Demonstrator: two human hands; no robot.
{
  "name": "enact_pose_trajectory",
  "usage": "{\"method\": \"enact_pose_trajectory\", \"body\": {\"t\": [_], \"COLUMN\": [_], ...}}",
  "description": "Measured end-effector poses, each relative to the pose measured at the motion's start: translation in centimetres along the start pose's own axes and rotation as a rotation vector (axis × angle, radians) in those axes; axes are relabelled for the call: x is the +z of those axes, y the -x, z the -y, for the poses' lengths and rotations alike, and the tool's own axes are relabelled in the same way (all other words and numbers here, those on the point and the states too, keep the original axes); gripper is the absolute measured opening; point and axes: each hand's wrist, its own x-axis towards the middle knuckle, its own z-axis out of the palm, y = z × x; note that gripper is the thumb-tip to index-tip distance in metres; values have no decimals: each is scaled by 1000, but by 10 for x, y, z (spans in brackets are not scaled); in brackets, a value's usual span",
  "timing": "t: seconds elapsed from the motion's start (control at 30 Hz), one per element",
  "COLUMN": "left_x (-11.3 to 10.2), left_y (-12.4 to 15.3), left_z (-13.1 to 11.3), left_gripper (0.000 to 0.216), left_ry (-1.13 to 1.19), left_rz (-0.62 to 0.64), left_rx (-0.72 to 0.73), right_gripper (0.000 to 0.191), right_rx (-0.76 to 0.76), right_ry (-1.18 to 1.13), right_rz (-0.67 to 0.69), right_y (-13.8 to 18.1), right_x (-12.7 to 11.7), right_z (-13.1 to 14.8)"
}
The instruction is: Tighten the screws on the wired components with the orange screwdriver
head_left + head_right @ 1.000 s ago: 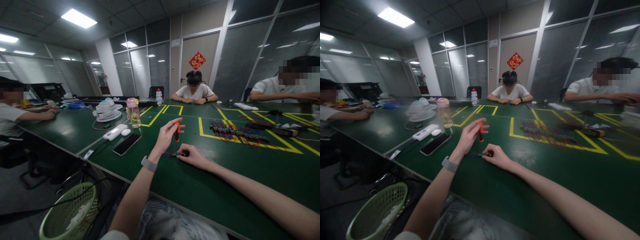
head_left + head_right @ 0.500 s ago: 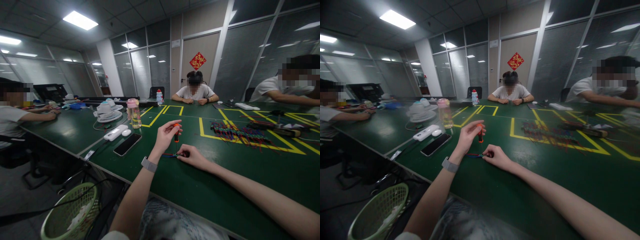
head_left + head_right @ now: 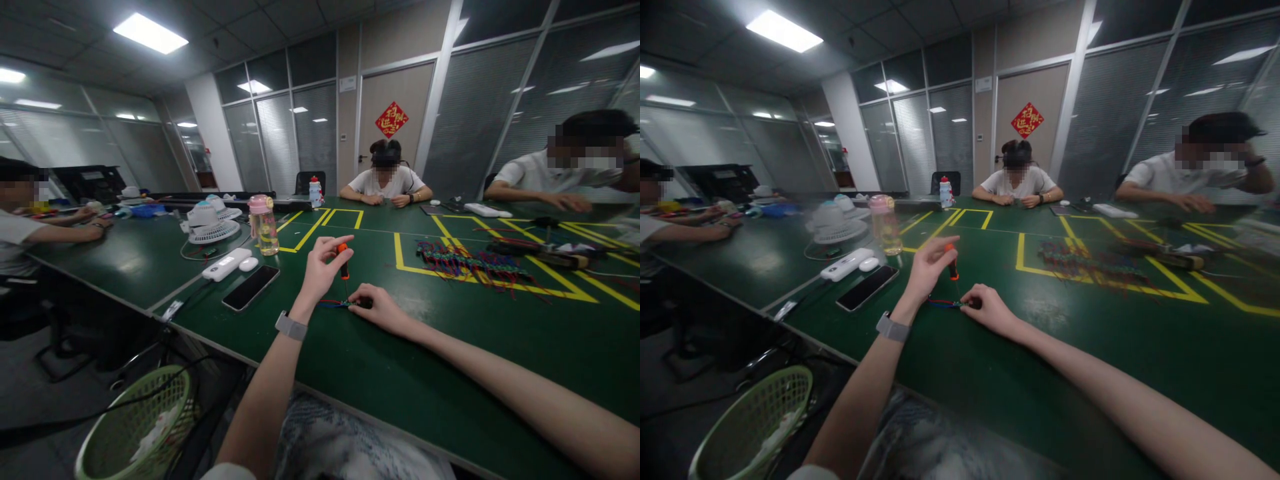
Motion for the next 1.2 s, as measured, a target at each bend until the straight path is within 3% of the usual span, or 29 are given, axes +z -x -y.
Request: {"method": "enact_pose_trajectory", "body": {"t": [0.2,0.37,0.43,0.63,0.83,1.03,1.2], "left_x": [-10,-8,-4,7,5,1,-1], "left_y": [-4,-5,-4,-1,-3,-4,-4], "left_z": [3,6,4,1,8,11,11], "left_gripper": [38,33,28,34,30,35,32], "left_ry": [222,45,-36,158,35,165,-31], "left_rz": [154,-6,-16,171,23,104,-54], "left_rx": [-81,-36,8,-34,-9,-24,31], "right_gripper": [13,16,17,17,16,15,17], "right_rx": [-1,-23,-28,-35,8,15,18], "right_ry": [43,-13,-23,-90,-160,-163,-159], "right_rz": [10,6,13,54,68,28,26], "right_y": [-11,-13,-14,-18,-28,-29,-27], "right_x": [2,5,5,3,5,11,11], "right_z": [-3,-12,-14,-18,-20,-21,-20]}}
